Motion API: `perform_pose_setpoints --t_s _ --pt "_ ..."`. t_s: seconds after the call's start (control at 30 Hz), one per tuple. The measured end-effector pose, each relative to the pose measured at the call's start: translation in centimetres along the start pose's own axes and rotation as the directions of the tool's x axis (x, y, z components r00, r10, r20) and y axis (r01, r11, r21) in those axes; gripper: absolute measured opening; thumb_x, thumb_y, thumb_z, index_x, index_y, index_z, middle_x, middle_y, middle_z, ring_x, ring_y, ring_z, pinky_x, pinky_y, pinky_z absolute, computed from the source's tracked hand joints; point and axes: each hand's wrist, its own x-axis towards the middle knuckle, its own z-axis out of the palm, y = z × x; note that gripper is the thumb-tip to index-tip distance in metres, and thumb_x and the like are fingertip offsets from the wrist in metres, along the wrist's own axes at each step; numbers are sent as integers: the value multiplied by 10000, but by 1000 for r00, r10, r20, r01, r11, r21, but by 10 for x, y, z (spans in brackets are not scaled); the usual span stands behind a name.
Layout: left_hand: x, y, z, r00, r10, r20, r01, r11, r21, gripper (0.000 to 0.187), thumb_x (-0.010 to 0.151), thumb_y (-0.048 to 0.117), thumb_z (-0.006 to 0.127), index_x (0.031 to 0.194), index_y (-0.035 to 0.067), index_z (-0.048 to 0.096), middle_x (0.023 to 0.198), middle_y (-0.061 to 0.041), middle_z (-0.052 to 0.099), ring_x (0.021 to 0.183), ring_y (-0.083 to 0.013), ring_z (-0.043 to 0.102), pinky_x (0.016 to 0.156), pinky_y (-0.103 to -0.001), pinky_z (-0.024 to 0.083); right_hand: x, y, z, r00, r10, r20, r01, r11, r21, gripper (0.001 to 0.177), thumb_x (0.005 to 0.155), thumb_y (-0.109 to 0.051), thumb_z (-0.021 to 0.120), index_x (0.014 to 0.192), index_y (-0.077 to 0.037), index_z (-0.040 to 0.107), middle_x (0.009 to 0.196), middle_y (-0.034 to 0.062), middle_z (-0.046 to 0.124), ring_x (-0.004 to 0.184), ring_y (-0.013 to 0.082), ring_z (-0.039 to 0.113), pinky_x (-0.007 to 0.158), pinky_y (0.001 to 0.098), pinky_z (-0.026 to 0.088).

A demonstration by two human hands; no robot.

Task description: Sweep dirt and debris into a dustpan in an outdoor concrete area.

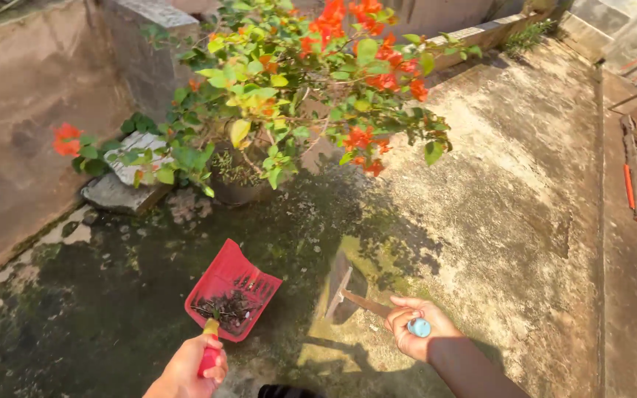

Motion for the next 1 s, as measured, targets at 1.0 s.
perform_pose_setpoints --t_s 1.0 --pt "326 -114 695 859 -461 224 312 817 485 41 857 74 520 849 86 559 670 -4 451 545 -115 461 377 -197 310 -84 -422 -116 885 -458 -90 240 282 929 498 941 -10 537 1247 238 232 758 33 492 454 69 492 363 153 460"
